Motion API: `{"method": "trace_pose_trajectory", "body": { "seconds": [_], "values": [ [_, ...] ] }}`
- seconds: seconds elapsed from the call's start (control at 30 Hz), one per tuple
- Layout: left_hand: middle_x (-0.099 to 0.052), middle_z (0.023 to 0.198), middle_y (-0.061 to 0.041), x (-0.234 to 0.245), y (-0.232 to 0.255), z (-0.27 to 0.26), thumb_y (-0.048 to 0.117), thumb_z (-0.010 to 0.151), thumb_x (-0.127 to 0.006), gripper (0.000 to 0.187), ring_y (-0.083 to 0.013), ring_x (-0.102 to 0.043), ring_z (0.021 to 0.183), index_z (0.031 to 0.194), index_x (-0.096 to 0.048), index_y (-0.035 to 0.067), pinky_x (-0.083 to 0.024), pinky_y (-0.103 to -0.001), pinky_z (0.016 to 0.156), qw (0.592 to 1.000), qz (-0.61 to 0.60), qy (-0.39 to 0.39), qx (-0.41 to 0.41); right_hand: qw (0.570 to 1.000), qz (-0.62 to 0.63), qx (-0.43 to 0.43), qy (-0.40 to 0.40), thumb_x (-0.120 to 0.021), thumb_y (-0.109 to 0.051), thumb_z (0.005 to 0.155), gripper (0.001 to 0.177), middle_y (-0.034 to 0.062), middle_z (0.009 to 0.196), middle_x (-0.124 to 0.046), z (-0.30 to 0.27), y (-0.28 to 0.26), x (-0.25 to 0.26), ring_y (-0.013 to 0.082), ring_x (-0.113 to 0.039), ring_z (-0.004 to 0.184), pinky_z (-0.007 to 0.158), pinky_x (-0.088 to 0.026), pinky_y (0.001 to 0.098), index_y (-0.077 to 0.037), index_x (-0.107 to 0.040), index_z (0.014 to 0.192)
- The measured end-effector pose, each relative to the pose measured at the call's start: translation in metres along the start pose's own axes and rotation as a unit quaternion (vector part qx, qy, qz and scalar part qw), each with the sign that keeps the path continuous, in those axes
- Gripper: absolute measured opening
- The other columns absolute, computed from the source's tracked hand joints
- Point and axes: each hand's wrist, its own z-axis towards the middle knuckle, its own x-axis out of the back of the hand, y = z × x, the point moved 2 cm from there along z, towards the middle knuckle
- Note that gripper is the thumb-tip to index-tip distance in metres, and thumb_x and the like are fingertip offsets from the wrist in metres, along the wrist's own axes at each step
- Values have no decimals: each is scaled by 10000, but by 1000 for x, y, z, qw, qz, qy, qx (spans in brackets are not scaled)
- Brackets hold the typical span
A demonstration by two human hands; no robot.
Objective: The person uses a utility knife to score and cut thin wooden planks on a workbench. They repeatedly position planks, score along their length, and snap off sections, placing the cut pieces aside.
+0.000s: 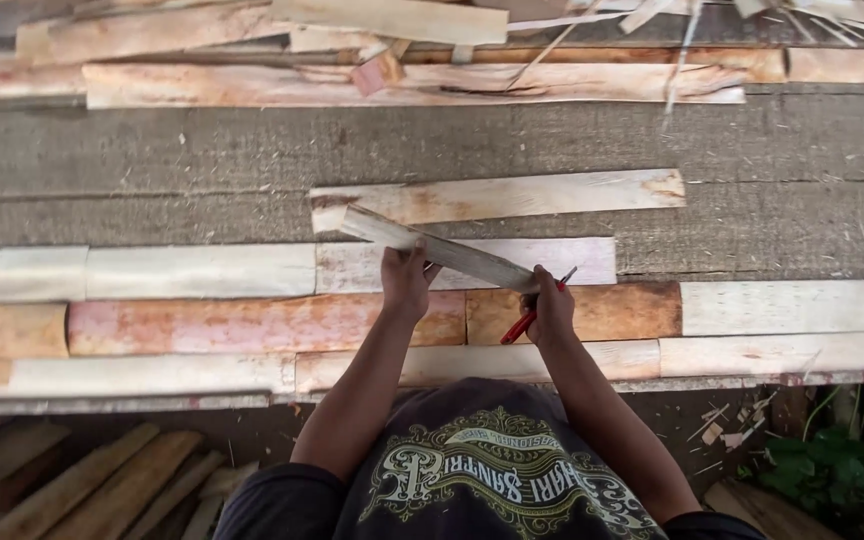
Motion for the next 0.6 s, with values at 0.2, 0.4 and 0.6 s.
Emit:
{"method": "trace_pose_trajectory", "body": {
  "seconds": [0.2,0.4,0.6],
  "values": [
    [-502,1011,-184,26,7,-24,152,1019,-611,365,-282,-692,799,1224,-458,-107,-665,-591,822,998,34,55,20,994,-75,-32,-78,-692,-285,1001,297,94,784,-510,-9,36,-18,189,-600,543,440,-412,244,-55,-505,1026],
    [-578,956,-230,58,-16,-44,162,1027,-588,272,-396,-738,814,1090,-505,-89,-691,-529,718,994,51,92,40,974,-144,-73,-157,-620,-233,1046,206,80,804,-531,-49,68,-50,245,-688,639,483,-493,251,-82,-480,1029],
    [-633,878,-196,111,-28,-55,201,1024,-615,295,-273,-745,709,1094,-549,-78,-699,-389,645,985,54,153,57,916,-274,-35,-291,-739,-161,960,235,76,778,-589,-67,73,-53,250,-732,684,451,-498,239,-55,-581,1098]
  ]
}}
